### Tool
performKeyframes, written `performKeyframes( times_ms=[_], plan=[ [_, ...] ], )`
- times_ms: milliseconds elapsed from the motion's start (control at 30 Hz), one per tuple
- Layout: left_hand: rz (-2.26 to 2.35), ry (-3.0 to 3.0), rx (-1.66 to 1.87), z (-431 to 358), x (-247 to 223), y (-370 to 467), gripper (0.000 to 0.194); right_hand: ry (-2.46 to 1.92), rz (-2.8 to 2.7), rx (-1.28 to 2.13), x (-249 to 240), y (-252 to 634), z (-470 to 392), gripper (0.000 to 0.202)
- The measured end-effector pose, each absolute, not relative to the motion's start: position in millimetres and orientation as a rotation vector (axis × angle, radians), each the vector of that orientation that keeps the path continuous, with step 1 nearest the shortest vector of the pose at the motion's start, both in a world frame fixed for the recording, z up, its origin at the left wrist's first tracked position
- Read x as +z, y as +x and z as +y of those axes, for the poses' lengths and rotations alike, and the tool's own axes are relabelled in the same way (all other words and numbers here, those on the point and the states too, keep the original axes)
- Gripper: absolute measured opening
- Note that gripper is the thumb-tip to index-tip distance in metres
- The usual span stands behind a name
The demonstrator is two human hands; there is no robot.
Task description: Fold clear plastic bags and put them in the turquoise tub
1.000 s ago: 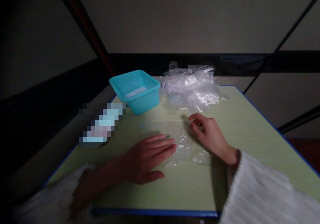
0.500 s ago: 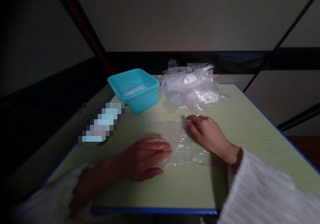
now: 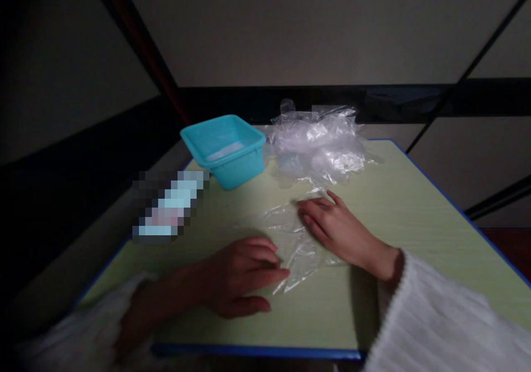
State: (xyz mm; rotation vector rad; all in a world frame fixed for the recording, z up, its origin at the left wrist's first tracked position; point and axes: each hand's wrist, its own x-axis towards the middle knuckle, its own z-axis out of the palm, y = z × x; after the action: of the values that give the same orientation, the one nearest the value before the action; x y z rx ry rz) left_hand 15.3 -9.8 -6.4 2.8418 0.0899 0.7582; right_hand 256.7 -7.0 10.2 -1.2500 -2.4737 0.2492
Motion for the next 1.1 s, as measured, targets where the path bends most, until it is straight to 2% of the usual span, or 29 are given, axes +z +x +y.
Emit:
performKeyframes(
  times_ms=[367,567,767,867,1100],
  plan=[
    [0.018,2.841,0.393,-28.1,-3.9,23.9,0.063,-1.084,-2.628,0.337,3.9,246.9,-13.3,0.045],
    [-0.048,2.817,0.358,-34.8,-1.8,26.4,0.06,-0.955,-2.703,0.369,4.8,238.4,-18.9,0.048],
    [0.023,2.829,0.504,-30.0,-9.4,19.5,0.056,-1.005,-2.567,0.201,12.9,250.5,-15.3,0.033],
    [0.042,2.85,0.492,-28.6,-13.1,18.6,0.054,-1.055,-2.5,0.143,14.4,255.8,-13.1,0.031],
    [-0.017,2.824,0.515,-29.4,-12.8,22.0,0.056,-1.086,-2.6,0.259,8.8,251.2,-12.6,0.031]
  ],
)
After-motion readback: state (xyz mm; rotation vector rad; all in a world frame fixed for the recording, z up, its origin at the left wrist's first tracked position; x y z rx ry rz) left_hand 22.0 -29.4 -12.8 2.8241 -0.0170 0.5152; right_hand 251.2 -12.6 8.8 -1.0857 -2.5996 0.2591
